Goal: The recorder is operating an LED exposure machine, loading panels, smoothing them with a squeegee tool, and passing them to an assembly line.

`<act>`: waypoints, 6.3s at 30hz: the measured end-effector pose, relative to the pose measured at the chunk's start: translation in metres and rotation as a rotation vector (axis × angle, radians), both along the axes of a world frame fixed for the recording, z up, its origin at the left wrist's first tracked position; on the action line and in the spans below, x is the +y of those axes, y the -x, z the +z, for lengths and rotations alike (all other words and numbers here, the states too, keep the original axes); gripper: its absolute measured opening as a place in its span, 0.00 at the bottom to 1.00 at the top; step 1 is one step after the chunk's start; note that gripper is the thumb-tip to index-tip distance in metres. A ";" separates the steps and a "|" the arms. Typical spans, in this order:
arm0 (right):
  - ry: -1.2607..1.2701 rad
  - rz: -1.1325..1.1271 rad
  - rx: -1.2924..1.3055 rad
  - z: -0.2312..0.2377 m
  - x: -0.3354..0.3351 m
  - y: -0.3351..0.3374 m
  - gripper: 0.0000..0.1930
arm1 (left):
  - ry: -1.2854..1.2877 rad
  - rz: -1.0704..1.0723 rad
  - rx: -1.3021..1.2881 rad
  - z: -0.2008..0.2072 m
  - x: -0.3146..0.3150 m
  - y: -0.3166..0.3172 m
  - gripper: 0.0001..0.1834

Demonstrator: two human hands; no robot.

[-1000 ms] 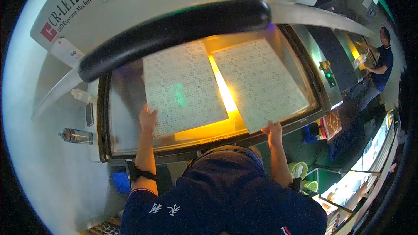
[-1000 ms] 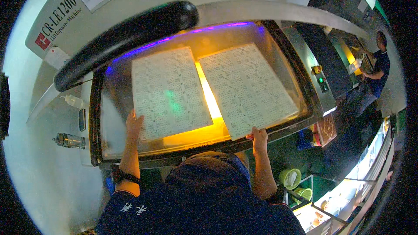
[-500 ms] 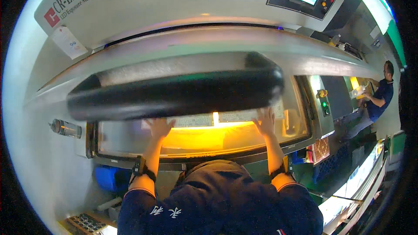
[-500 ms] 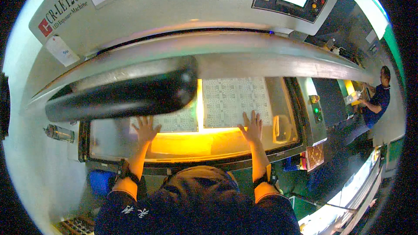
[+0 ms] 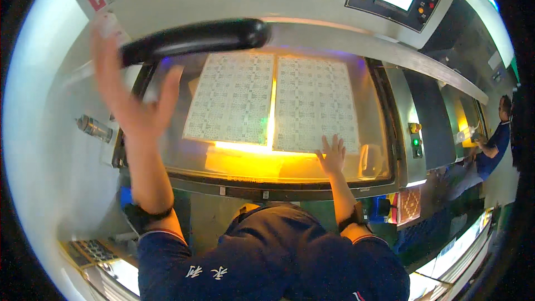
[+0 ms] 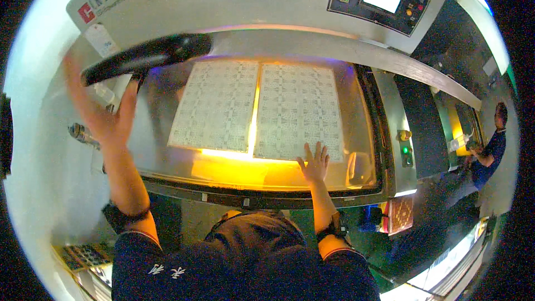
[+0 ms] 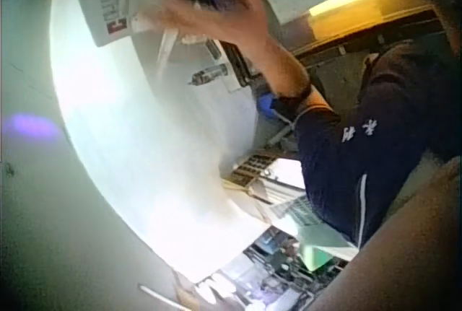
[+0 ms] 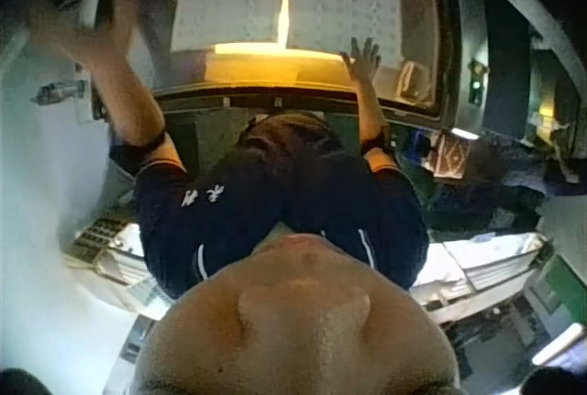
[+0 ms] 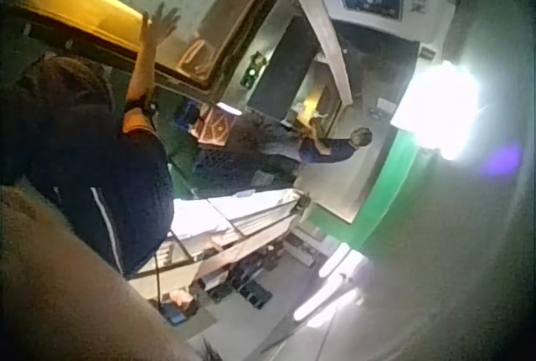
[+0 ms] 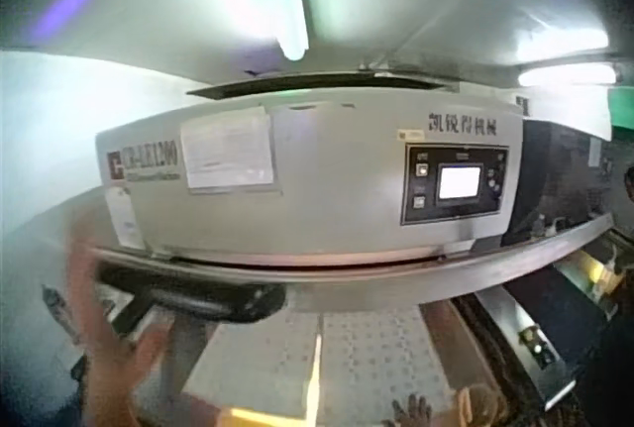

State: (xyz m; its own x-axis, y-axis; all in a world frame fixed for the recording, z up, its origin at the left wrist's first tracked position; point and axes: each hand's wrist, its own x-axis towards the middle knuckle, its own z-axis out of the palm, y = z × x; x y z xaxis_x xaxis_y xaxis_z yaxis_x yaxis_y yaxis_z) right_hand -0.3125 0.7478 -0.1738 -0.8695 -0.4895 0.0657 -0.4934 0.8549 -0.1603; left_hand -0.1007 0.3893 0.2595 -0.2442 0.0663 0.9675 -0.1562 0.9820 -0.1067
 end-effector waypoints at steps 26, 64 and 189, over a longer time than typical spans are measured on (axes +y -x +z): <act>0.699 0.352 -0.581 0.058 0.003 -0.037 0.13 | -0.668 0.162 -1.991 -0.365 0.116 -0.130 0.23; -0.006 0.019 -0.352 -0.187 -0.116 -0.231 0.17 | -0.287 -0.046 -1.362 -0.403 -0.086 -0.024 0.43; -0.105 0.678 -0.498 0.121 0.007 -0.014 0.30 | -0.499 -0.198 -2.023 -0.293 0.043 0.032 0.46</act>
State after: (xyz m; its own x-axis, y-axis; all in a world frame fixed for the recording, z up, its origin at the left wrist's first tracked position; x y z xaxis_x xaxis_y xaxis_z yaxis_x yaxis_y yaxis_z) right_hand -0.2990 0.7544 -0.0525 -0.3011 -0.8974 -0.3225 -0.7973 0.4224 -0.4311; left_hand -0.1323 0.4322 -0.0332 -0.7596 0.0969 -0.6431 -0.1012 0.9592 0.2640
